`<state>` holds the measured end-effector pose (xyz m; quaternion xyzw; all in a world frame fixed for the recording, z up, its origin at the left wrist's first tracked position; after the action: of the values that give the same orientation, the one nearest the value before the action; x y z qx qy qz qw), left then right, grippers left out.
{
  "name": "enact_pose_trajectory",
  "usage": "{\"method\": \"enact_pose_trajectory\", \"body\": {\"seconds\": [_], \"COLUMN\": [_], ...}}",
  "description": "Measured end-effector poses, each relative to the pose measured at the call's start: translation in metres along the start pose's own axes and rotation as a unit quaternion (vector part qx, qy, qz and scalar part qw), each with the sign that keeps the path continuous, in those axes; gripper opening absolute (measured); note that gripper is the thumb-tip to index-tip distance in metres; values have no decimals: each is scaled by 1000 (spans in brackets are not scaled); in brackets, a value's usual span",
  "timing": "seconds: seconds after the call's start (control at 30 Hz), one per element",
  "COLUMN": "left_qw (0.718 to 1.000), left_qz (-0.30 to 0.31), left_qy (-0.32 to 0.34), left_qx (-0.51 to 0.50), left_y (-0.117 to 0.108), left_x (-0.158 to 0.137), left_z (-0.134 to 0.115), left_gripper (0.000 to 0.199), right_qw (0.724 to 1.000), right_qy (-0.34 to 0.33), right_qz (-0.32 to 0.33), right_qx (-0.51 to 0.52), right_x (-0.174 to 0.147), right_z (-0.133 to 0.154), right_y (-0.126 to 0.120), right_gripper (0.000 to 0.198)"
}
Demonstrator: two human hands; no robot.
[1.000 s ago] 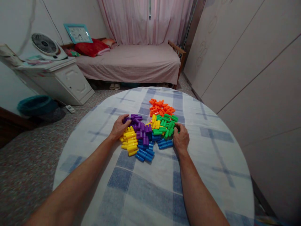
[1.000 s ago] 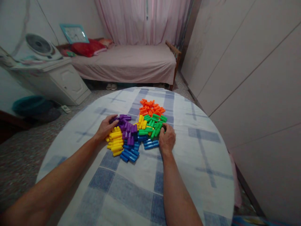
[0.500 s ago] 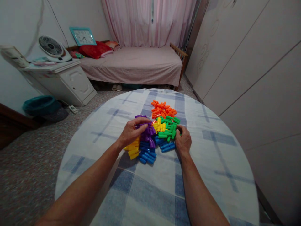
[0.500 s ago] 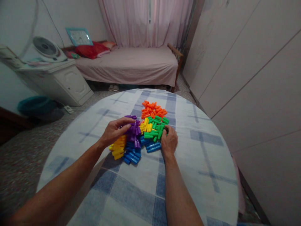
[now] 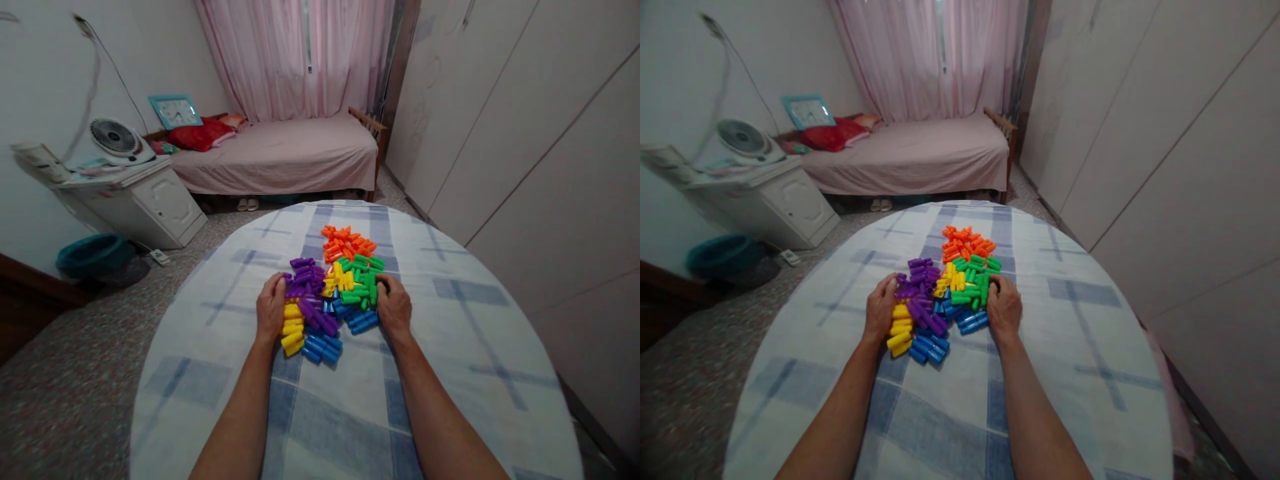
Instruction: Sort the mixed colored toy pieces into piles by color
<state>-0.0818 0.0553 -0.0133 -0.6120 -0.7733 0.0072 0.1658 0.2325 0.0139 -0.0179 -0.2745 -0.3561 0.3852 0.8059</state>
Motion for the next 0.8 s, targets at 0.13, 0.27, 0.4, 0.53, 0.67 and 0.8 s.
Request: {"method": "enact_pose_trajectory", "body": {"seconds": [0.13,0.27,0.4,0.53,0.67,0.8], "left_qw": [998,995,982,965,961,964], "left_qz": [10,4,14,13,-2,-2], "left_qy": [-26,-35,-67,-99,-112,-100], "left_qx": [-64,-94,-174,-241,-254,-248], "left_y": [4,2,7,11,11,11], "left_x": [1,7,9,7,6,7], "left_z": [0,6,14,19,23,22], "left_gripper": [43,46,48,46,49,50], "right_qw": [999,995,985,978,986,985], "right_qy": [-14,-20,-17,-77,-105,-77], "right_qz": [10,21,65,108,73,127], "right_qx": [44,100,162,160,106,-90], "right_x": [-1,-5,-13,-2,49,106], "right_z": [4,19,46,80,84,62], "right_y": [2,0,-5,-13,-13,20], "right_gripper": [33,32,30,29,32,43]}}
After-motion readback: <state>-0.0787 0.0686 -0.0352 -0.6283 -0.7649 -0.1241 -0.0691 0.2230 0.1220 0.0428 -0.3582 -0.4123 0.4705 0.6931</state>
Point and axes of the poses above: each hand's wrist, its own x-axis towards the middle knuckle, its own y-axis out of the palm, z = x × y, the point moved 7 cm from there along x, towards the middle knuckle, and after that the axes turned 11 degrees about -x, right-handed, at the moved point
